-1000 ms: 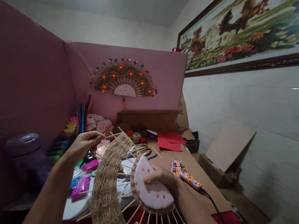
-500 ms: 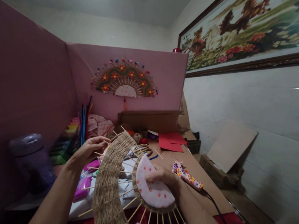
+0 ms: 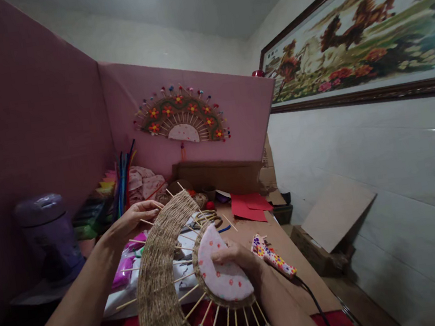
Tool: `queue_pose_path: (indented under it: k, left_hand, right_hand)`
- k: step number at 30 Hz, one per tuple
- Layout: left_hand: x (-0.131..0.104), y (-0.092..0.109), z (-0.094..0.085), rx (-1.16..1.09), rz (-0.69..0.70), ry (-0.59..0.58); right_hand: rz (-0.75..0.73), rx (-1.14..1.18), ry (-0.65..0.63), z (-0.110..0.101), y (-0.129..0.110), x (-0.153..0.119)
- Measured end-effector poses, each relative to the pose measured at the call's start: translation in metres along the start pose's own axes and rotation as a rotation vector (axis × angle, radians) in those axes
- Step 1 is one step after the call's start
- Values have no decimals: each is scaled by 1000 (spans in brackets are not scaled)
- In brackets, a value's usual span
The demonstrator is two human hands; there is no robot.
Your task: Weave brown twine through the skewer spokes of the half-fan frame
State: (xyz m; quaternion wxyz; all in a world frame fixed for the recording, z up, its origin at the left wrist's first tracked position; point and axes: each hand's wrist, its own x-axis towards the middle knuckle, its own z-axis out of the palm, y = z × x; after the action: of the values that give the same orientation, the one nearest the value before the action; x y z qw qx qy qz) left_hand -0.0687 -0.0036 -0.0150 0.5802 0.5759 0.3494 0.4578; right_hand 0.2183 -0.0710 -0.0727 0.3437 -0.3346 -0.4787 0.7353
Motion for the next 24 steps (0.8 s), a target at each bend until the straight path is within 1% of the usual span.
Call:
queue_pose_path:
  k: [7, 10, 13, 16, 18, 21, 24]
  left_hand:
    - [-4, 5, 3, 4, 33, 13]
    - [-3, 5, 4, 33, 36, 71]
    - [-1, 5, 4, 85, 51, 128]
    - [0, 6, 7, 175, 102, 176]
    - [0, 9, 11, 265, 137, 204]
    - [1, 13, 16, 393, 177, 212]
    - [3, 13, 18, 538, 288, 244]
  right_hand:
    - [-15, -19, 11, 3, -4, -1]
    - [-42, 0, 40, 6, -5, -2]
    - [-35, 15, 55, 6, -6, -1]
    - [-19, 18, 54, 4, -6, 0]
    - [-20, 24, 79, 3, -5, 1]
    - [-21, 53, 118, 2, -4, 2]
    - [-27, 72, 121, 1, -3, 2]
